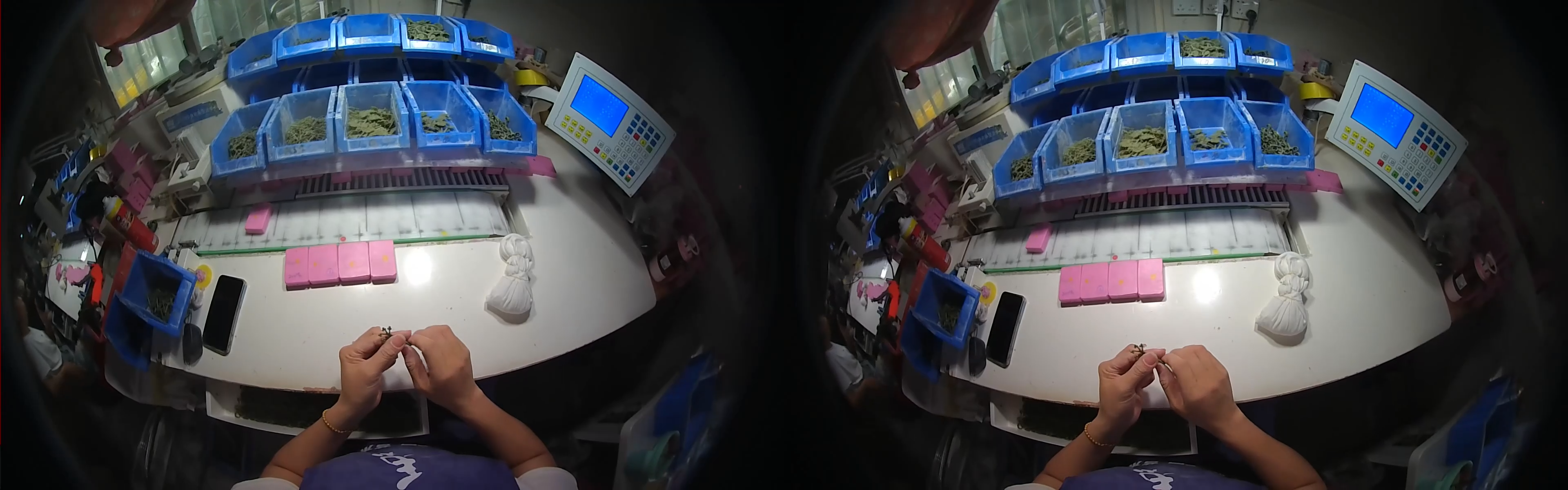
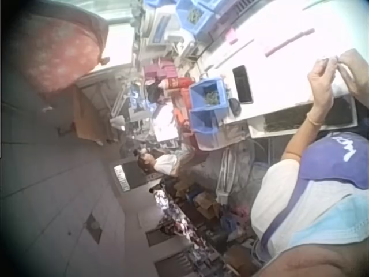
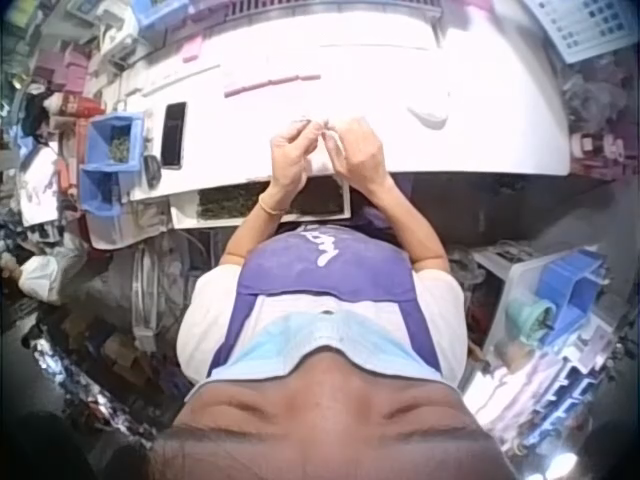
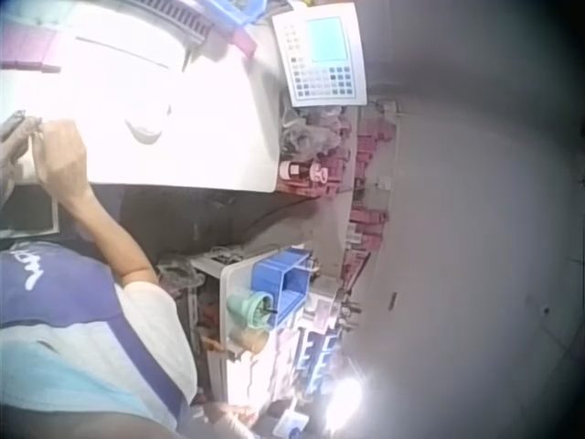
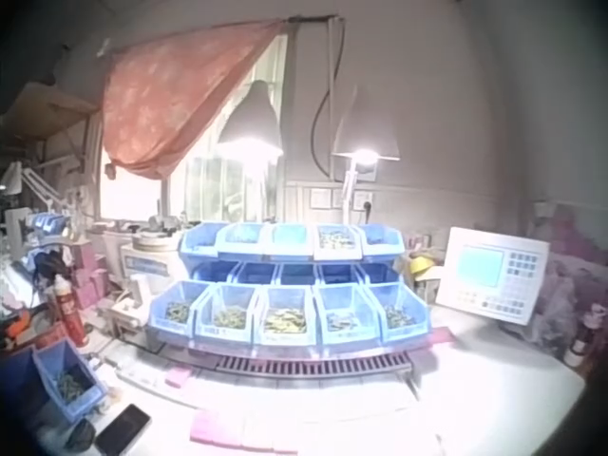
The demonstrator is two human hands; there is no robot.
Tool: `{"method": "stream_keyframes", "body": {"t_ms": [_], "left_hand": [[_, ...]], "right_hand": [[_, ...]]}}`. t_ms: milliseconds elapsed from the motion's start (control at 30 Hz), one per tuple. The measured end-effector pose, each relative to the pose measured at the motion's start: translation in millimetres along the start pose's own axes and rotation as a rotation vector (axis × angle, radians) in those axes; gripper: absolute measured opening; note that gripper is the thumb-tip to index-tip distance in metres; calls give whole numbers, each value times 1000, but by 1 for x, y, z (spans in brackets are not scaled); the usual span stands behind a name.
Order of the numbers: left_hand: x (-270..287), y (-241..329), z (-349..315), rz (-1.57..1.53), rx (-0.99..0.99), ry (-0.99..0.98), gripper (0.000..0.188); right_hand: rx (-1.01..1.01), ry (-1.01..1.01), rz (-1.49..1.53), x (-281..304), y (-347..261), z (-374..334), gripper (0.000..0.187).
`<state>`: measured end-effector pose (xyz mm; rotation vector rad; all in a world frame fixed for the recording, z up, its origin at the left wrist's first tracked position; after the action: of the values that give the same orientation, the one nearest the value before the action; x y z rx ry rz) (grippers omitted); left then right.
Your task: The person is assembling small electronic components, inserting a small board into a pink plastic casing and securing it.
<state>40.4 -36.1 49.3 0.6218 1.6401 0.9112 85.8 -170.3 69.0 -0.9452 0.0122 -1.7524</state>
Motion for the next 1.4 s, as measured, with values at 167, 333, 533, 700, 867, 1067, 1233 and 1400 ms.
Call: {"method": "stream_keyframes", "body": {"t_ms": [167, 333, 533, 700, 867, 1067, 1233, 1400], "left_hand": [[-1, -2, -4, 2, -15, -13, 14], [-1, 3, -3, 79, -43, -48, 17], [3, 2, 3, 21, 139, -32, 19], [25, 1, 5, 19, 183, -9, 21], [69, 48, 32, 295, 102, 185, 21], [109, 135, 146, 577, -199, 225, 19], [92, 326, 308, 696, -659, 242, 35], [74, 306, 336, 1357, -563, 424, 46]], "right_hand": [[-145, -95, 212, -1, -2, -12, 11], [-1056, -500, 1199, -2, 2, -27, 31], [-354, -851, 137, -16, -19, -73, 31], [-230, -592, 89, -9, -26, -63, 34], [-370, -283, 53, 1, 14, -31, 31], [-332, -311, -72, -1, 30, -48, 15], [-214, -120, 12, 1, 15, -38, 29], [-179, -124, -9, -1, 26, -42, 19]]}}
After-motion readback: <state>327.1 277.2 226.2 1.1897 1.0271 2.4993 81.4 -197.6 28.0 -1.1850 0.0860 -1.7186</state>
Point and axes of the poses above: each hand's wrist, its own z-axis towards the middle knuckle, its own x-axis out of the back of the hand, y = z × x, the point moved 2 cm from there along z, towards the middle knuckle, and after that the axes turned 6 degrees about -z, right-handed, at the moved point
